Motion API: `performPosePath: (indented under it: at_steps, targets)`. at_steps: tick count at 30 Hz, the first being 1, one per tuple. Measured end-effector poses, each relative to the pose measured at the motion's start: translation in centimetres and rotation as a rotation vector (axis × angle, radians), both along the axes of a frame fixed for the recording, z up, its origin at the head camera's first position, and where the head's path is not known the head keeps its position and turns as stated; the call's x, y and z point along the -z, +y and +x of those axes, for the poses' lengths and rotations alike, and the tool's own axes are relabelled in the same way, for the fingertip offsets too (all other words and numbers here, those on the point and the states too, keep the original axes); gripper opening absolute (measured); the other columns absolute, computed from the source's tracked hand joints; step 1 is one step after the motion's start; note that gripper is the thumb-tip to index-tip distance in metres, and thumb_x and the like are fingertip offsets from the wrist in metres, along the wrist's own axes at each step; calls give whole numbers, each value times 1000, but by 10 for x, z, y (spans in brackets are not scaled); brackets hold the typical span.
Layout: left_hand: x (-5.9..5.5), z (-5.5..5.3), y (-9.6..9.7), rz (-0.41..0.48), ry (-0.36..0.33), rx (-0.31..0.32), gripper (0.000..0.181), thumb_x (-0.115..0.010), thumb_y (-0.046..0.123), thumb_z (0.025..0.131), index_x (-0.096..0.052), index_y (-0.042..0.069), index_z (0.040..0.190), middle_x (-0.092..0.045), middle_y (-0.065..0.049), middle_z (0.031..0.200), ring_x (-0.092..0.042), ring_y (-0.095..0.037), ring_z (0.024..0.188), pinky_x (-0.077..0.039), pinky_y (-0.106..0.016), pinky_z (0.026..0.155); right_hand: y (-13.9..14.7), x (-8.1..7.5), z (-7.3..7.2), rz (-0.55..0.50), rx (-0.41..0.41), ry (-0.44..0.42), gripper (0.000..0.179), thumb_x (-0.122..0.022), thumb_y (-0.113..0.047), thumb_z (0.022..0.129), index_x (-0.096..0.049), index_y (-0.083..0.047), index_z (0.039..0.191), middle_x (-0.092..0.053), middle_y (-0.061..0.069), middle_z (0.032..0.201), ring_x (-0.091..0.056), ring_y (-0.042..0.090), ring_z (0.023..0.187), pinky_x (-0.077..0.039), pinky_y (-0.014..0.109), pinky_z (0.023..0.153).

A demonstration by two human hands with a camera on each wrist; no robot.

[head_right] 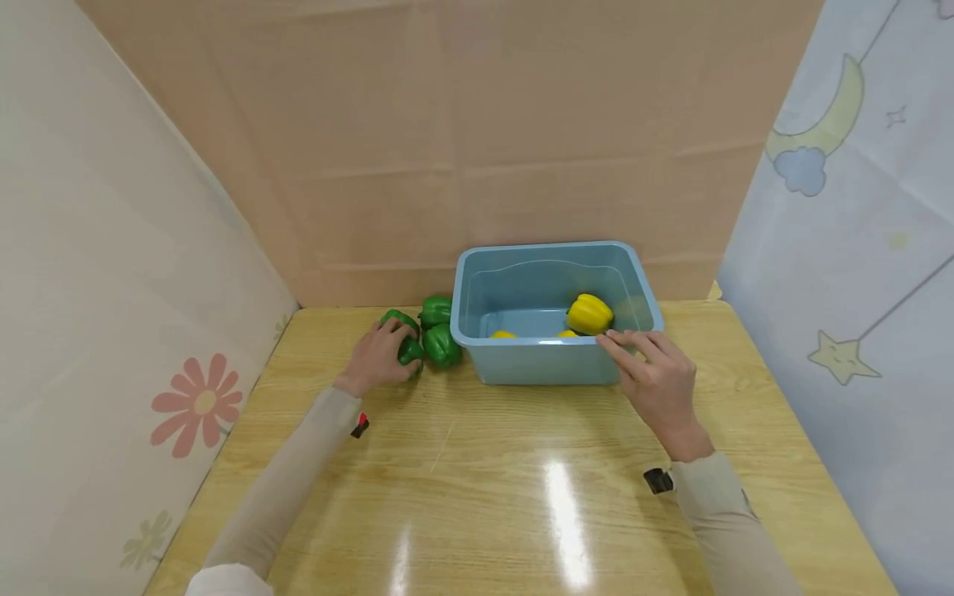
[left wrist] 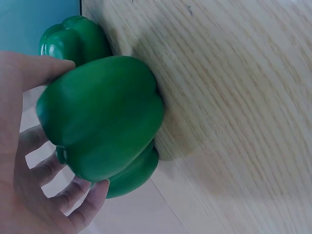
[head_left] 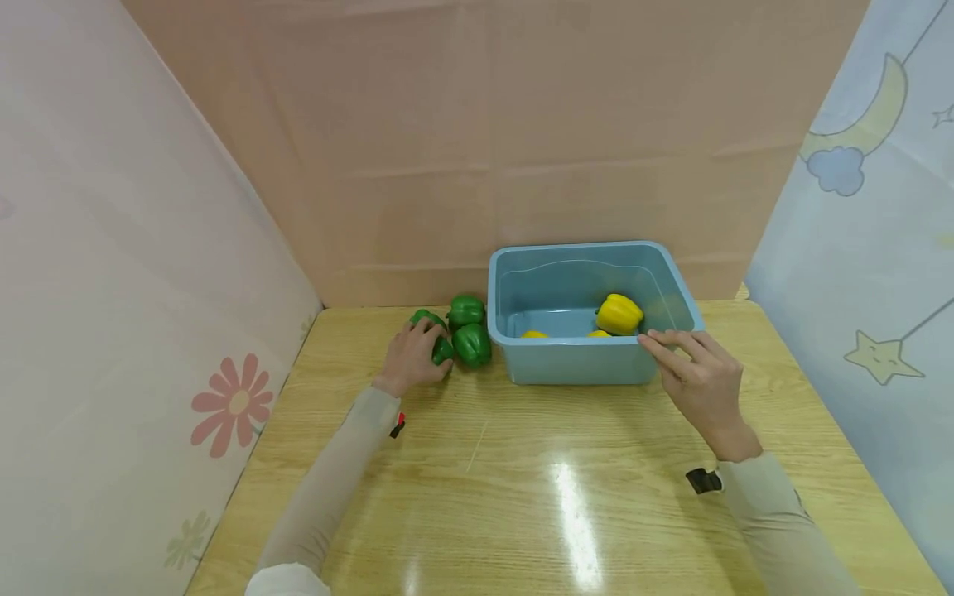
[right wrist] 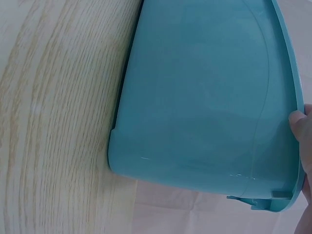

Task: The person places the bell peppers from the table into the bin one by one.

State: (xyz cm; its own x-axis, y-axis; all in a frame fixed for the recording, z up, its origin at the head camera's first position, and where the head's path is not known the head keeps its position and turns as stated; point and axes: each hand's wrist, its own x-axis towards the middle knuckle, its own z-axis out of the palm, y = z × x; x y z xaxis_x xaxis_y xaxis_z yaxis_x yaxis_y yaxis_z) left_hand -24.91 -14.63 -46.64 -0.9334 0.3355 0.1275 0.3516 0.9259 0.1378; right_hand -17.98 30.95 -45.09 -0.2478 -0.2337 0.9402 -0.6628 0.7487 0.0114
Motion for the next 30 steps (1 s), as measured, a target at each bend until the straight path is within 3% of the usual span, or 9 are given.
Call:
performPosePath:
  at_steps: [4,8,15,20,23,30]
  targets:
    - [0,1,3,-61,-25,-7,53,-78,41,93,-68,13,137,-58,-17,141,-59,-45,122,-59,-61,93,0,0,0,7,3,1,44,-80,20,73,-86,-7,107,-80,16,95,-67,41,71,-44,49,44]
    - [2,2,5,-113,-68,6,57,-75,42,94,-67,11,141,-59,-17,141,-64,-44,116,-60,-59,89,1,1,0,10,6,4,46,-80,21,71,-86,-7,107,-80,16,95,-67,41,71,-44,50,44]
    - [8,3,6,-58,-168,5,64,-78,38,93,-61,10,149,-61,-16,146,-72,-40,104,-63,-57,78,1,1,0,-1,0,-7,27,-76,10,89,-86,-7,107,-80,16,95,-67,42,72,-45,50,45]
    - [9,1,5,-31,-178,17,69,-82,37,90,-60,11,150,-65,-14,142,-72,-38,104,-62,-59,80,2,1,0,3,-1,-10,22,-72,5,95,-86,-7,108,-80,17,95,-67,42,72,-45,51,45]
    - [10,0,5,-35,-175,29,69,-83,36,89,-60,11,150,-67,-12,136,-71,-33,100,-62,-57,77,2,1,-1,7,3,-12,24,-72,6,94,-86,-7,108,-80,17,96,-68,42,72,-45,50,45]
    - [10,0,7,-65,-169,72,51,-77,28,94,-65,13,142,-66,-11,130,-67,-28,88,-59,-50,69,4,3,-1,16,12,-14,31,-76,12,87,-86,-8,109,-80,16,96,-68,42,73,-47,51,46]
